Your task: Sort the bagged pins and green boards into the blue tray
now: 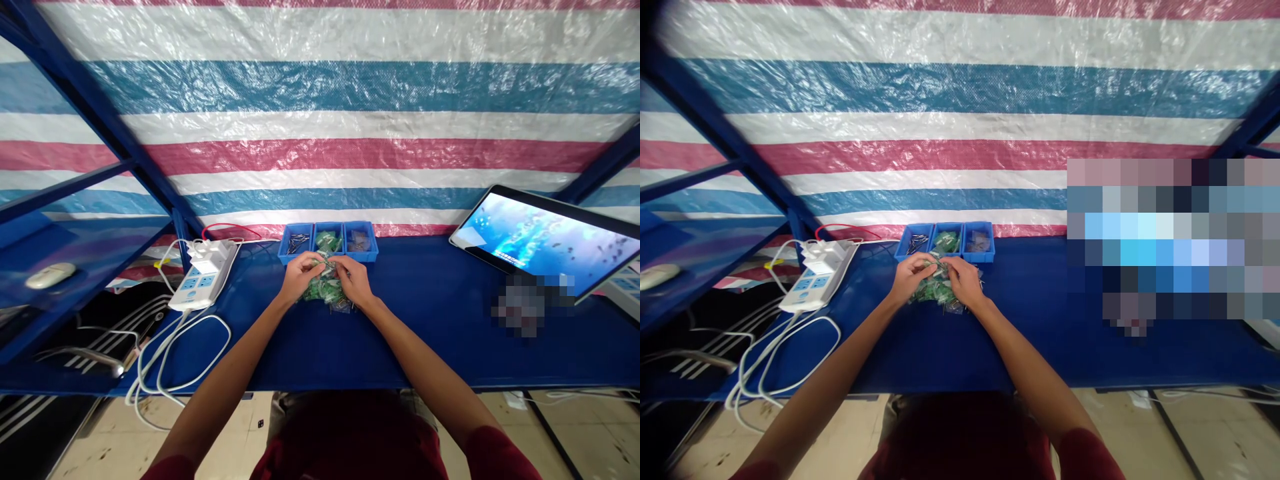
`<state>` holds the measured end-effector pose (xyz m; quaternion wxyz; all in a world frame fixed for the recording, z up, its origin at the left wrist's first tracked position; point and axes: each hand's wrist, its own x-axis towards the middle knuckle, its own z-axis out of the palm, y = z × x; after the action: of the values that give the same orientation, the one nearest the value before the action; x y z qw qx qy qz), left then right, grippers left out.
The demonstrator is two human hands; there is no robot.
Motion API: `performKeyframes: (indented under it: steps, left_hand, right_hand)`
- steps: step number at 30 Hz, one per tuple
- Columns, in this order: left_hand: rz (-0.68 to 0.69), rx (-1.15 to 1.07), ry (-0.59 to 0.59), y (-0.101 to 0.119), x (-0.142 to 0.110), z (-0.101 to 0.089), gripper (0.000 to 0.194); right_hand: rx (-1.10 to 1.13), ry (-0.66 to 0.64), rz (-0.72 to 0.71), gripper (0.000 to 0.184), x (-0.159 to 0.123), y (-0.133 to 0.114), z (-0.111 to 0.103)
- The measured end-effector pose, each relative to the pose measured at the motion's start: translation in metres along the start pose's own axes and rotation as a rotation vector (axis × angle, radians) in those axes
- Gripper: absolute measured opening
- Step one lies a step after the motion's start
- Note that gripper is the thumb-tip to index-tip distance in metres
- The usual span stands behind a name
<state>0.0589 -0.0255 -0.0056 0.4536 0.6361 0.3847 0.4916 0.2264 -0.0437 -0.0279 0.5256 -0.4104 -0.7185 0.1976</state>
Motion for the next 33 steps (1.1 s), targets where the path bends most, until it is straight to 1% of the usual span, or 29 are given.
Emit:
performKeyframes:
  steps: [2, 4, 5, 7, 9, 10, 12, 14, 16, 18, 20, 22, 26, 29, 33]
  left_hand:
    - [0.007, 0.011, -0.013, -0.002, 0.001, -0.001, 0.031]
    - [-0.002, -0.003, -0.015, -0.005, 0.001, -0.002, 0.034]
    - [-0.010, -0.013, -0.017, -0.006, 0.002, -0.002, 0.036]
    - [-0.019, -0.014, -0.035, -0.009, 0.003, -0.004, 0.041]
    - [0.006, 0.042, -0.053, -0.009, 0.004, -0.005, 0.047]
    - [0.032, 0.088, -0.056, -0.009, 0.004, -0.006, 0.050]
    - [0.088, 0.185, -0.047, -0.008, 0.005, -0.008, 0.048]
    - [0.105, 0.220, -0.052, -0.006, 0.005, -0.009, 0.040]
    - [0.062, 0.180, -0.090, -0.005, 0.004, -0.008, 0.034]
    - [-0.001, 0.092, -0.119, -0.005, 0.003, -0.005, 0.033]
    - [-0.054, -0.001, -0.114, -0.005, 0.002, -0.002, 0.037]
    - [-0.080, -0.063, -0.091, -0.004, 0.001, 0.000, 0.042]
    - [-0.073, -0.061, -0.045, -0.002, -0.001, 0.002, 0.037]
    - [-0.064, -0.056, -0.011, 0.000, 0.000, 0.000, 0.038]
    - [-0.022, 0.028, -0.080, 0.001, 0.004, -0.003, 0.047]
  right_hand:
    - [0.002, -0.001, -0.039, 0.035, 0.001, 0.000, -0.001]
    - [-0.015, 0.010, -0.058, 0.037, 0.001, 0.002, 0.000]
    - [-0.028, 0.020, -0.062, 0.035, 0.002, 0.003, 0.000]
    - [-0.047, 0.039, -0.059, 0.026, 0.003, 0.005, 0.001]
    - [-0.056, 0.053, -0.034, 0.018, 0.003, 0.008, 0.002]
    - [-0.061, 0.053, -0.014, 0.018, 0.003, 0.009, 0.002]
    - [-0.078, 0.042, 0.024, 0.019, 0.002, 0.011, 0.003]
    - [-0.085, 0.029, 0.056, 0.019, 0.001, 0.012, 0.005]
    - [-0.070, 0.028, 0.080, 0.020, 0.000, 0.011, 0.007]
    - [-0.055, 0.036, 0.100, 0.025, -0.002, 0.009, 0.008]
    - [-0.066, 0.035, 0.090, 0.024, -0.002, 0.005, 0.007]
    - [-0.077, 0.033, 0.052, 0.023, -0.002, 0.002, 0.006]
    - [-0.036, 0.024, -0.052, 0.032, 0.000, 0.000, 0.003]
    - [-0.013, 0.011, -0.079, 0.028, 0.000, 0.004, 0.003]
    - [-0.070, 0.013, -0.038, 0.020, 0.001, 0.010, 0.003]
